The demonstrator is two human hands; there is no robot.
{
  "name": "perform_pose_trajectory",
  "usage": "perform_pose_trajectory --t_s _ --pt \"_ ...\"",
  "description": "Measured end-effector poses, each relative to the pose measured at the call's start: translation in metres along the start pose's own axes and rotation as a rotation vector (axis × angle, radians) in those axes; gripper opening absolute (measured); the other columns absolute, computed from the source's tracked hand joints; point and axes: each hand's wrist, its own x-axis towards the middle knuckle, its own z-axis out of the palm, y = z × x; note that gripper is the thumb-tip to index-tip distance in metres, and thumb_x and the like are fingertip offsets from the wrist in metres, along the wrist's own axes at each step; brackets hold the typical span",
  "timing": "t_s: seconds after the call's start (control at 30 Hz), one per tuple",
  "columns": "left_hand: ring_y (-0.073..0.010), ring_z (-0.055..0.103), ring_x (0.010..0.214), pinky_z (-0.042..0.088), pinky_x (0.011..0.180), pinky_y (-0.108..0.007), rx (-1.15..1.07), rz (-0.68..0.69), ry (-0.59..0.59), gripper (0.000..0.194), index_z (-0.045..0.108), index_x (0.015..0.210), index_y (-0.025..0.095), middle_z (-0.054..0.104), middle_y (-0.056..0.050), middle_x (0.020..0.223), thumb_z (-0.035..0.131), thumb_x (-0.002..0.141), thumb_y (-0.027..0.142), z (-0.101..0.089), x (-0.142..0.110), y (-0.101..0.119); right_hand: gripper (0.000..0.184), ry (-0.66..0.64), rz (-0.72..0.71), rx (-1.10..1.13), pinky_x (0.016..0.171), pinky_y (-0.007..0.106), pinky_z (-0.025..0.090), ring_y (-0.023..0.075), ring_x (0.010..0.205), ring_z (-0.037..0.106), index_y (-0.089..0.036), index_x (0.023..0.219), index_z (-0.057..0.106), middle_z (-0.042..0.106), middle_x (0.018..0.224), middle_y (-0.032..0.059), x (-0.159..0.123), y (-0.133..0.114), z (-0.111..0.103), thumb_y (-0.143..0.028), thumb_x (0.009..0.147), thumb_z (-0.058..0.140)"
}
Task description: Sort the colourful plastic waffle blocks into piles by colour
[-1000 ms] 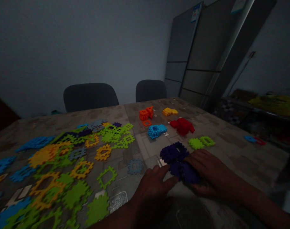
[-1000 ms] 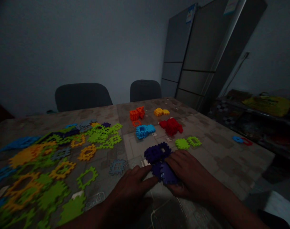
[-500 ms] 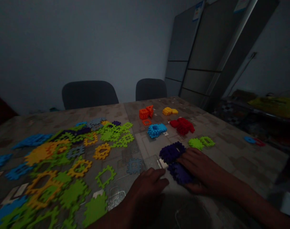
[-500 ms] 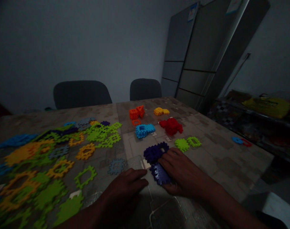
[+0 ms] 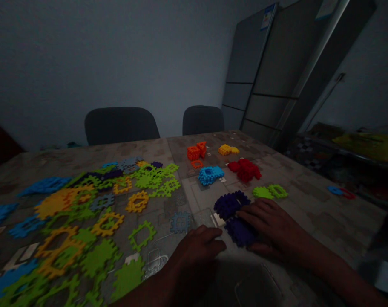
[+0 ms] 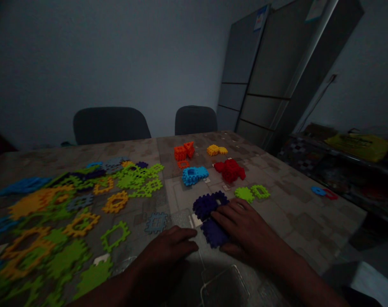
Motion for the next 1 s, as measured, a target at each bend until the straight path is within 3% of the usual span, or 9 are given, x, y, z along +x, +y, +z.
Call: perform_pose_trajectory --t_s 0.1,0.2,0.3,0.43,0.6,0.67,0.73,0.83,1.0 --pt "-0.0279 0.059 0.114 0.051 0.098 -0.046 -0.152 -0.057 0.081 0.04 0.064 0.11 0.023 0.063 -0.006 0.126 0.057 0.076 0.003 -0.012 -0.001 0.006 0.063 0.023 0.002 -0.01 0.098 0.051 0.041 0.0308 0.11 0.059 -0.017 0.135 0.051 0.066 0.121 0.012 -0.002 -0.001 0.0 -0.033 0.08 0.078" --pt "-0.0261 0.059 0.109 0.049 0.097 -0.044 -0.264 -0.13 0.277 0.031 0.063 0.108 0.021 0.065 -0.007 0.112 0.054 0.081 0.008 -0.022 0.003 0.004 0.054 0.037 0.006 -0.003 0.097 0.05 0.041 0.03 0.108 0.06 -0.019 0.129 0.054 0.067 0.118 0.0109 -0.005 -0.004 0.003 -0.031 0.081 0.077" --pt "-0.028 0.054 0.118 0.044 0.105 -0.046 -0.331 -0.138 0.433 0.043 0.058 0.124 0.018 0.06 -0.011 0.124 0.058 0.081 0.015 -0.026 0.018 -0.008 0.043 0.078 0.014 -0.006 0.097 0.049 0.042 0.0285 0.105 0.061 -0.02 0.122 0.058 0.068 0.115 0.0096 -0.005 -0.004 0.009 -0.023 0.082 0.073" --pt "-0.0299 0.045 0.132 0.035 0.114 -0.047 -0.466 -0.173 0.452 0.063 0.048 0.138 0.016 0.049 -0.013 0.144 0.066 0.079 0.025 -0.023 0.044 -0.021 0.037 0.101 0.0 -0.013 0.093 0.048 0.045 0.0266 0.099 0.062 -0.019 0.118 0.06 0.069 0.108 0.0087 0.0 -0.002 0.014 -0.02 0.082 0.069" --pt "-0.0281 0.056 0.114 0.044 0.103 -0.046 -0.47 -0.243 0.543 0.039 0.056 0.122 0.017 0.06 -0.012 0.123 0.054 0.083 0.018 -0.021 0.042 -0.012 0.039 0.076 0.028 0.021 0.095 0.049 0.044 0.0272 0.102 0.062 -0.02 0.122 0.06 0.068 0.11 0.009 -0.002 -0.001 0.008 -0.024 0.085 0.069" --pt "-0.0252 0.06 0.101 0.048 0.092 -0.041 -0.471 -0.195 0.501 0.025 0.061 0.105 0.019 0.063 -0.008 0.107 0.051 0.082 0.014 -0.017 0.029 -0.006 0.04 0.07 0.051 0.056 0.096 0.049 0.043 0.0274 0.104 0.061 -0.02 0.124 0.058 0.067 0.111 0.0092 -0.008 0.0 0.004 -0.029 0.087 0.069" --pt "-0.0233 0.06 0.099 0.048 0.09 -0.038 -0.453 -0.115 0.419 0.024 0.063 0.095 0.02 0.064 -0.005 0.102 0.05 0.079 0.008 -0.01 0.015 -0.001 0.031 0.098 0.079 0.082 0.095 0.047 0.042 0.026 0.101 0.061 -0.021 0.119 0.06 0.068 0.106 0.0079 -0.014 0.001 0.004 -0.03 0.091 0.066" --pt "-0.0234 0.058 0.11 0.046 0.096 -0.04 -0.376 -0.059 0.329 0.035 0.065 0.101 0.022 0.065 -0.004 0.115 0.051 0.076 0.001 0.005 0.002 0.004 0.014 0.148 0.095 0.083 0.093 0.045 0.042 0.0233 0.093 0.061 -0.021 0.108 0.062 0.067 0.097 0.0059 -0.017 0.0 0.009 -0.026 0.095 0.06" --pt "-0.0258 0.057 0.116 0.046 0.101 -0.045 -0.265 -0.058 0.284 0.044 0.064 0.11 0.023 0.063 -0.005 0.126 0.053 0.075 -0.002 0.013 0.002 0.009 0.009 0.175 0.071 0.049 0.092 0.044 0.041 0.0225 0.088 0.06 -0.02 0.103 0.062 0.066 0.092 0.0047 -0.012 -0.002 0.015 -0.024 0.095 0.06"
